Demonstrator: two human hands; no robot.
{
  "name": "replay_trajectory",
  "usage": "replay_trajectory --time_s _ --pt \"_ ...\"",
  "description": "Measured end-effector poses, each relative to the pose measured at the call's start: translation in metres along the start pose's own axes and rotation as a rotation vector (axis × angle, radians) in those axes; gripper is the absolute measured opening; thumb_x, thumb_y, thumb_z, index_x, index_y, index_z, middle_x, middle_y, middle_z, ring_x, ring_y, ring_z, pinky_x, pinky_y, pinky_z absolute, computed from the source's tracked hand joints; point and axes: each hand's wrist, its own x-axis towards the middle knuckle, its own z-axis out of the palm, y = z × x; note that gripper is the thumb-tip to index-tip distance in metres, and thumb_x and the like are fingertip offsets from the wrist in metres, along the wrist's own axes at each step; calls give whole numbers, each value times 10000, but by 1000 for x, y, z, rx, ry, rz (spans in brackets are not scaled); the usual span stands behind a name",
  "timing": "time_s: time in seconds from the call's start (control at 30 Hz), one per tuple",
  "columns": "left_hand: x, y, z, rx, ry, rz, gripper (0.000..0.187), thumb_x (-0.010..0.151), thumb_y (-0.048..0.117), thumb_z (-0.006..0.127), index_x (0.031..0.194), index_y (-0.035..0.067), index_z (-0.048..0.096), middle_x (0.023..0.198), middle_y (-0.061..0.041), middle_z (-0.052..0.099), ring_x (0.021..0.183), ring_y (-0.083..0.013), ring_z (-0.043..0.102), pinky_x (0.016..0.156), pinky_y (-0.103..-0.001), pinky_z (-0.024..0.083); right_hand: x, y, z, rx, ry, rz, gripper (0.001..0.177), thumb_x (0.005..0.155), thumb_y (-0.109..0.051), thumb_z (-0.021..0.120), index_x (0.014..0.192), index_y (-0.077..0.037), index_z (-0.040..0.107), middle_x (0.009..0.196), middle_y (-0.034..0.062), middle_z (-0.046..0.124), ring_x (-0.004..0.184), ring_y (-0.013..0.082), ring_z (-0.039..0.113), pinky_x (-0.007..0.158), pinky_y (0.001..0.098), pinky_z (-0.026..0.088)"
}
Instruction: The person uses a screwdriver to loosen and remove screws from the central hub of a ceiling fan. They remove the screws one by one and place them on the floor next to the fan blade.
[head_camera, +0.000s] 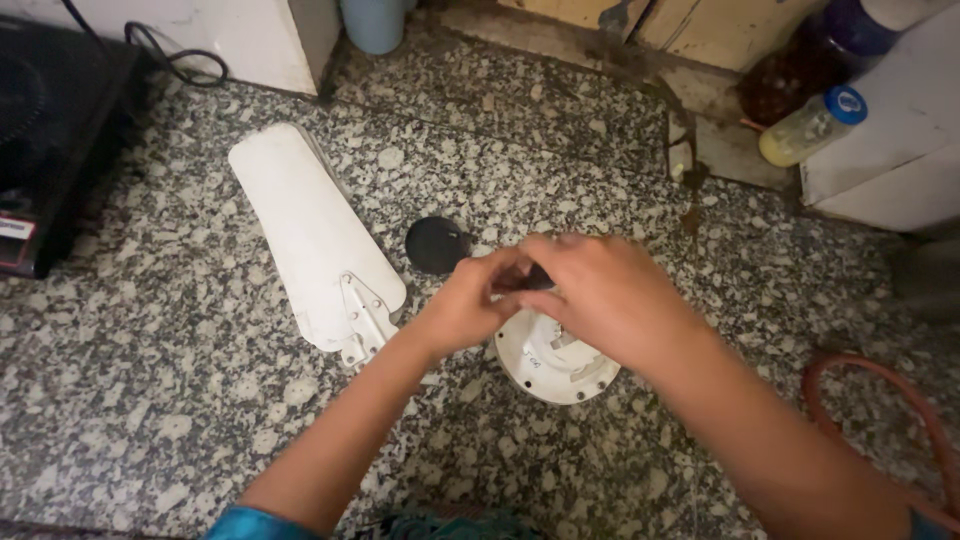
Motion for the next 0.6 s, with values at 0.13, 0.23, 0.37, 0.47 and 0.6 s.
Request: replay_trajectory --time_s 0.13,0.23,0.37,0.47,0.6 --pt "-4 2 -2 -9 -20 67 343 880 77 763 1176 -27 626 1086 -126 707 995 -204 717 892 -339 583 -4 0 -3 -37 -50 24 263 834 -213 662 1058 -80 702 936 132 751 841 295 740 761 419 594" --pt "-4 8 2 102 38 16 341 802 72 805 1087 -30 647 1041 -125 656 904 -232 686 802 -347 581 -2 -6 -3 -131 -190 213 366 907 -420 715 1055 -87 677 905 139 759 871 304 743 798 431 583" --pt "-4 16 4 227 103 76 284 795 3 761 1061 -32 668 975 -127 645 870 -265 664 766 -373 559 -6 -7 1 -28 -35 119 424 817 -379 753 1089 -60 686 926 144 755 813 339 736 699 453 573" --pt "-9 18 0 121 53 93 279 868 23 733 1129 -26 649 1029 -120 640 927 -231 697 810 -349 581 -11 -2 0 40 125 -61 366 756 -200 715 1092 -55 705 952 151 751 821 350 736 699 446 583" --pt "-10 18 3 -11 35 22 438 840 35 726 1250 1 577 1063 -91 703 978 -203 723 865 -326 575 -10 -3 0 -51 -115 178 398 881 -393 753 1124 -87 677 943 146 754 890 330 735 768 445 577"
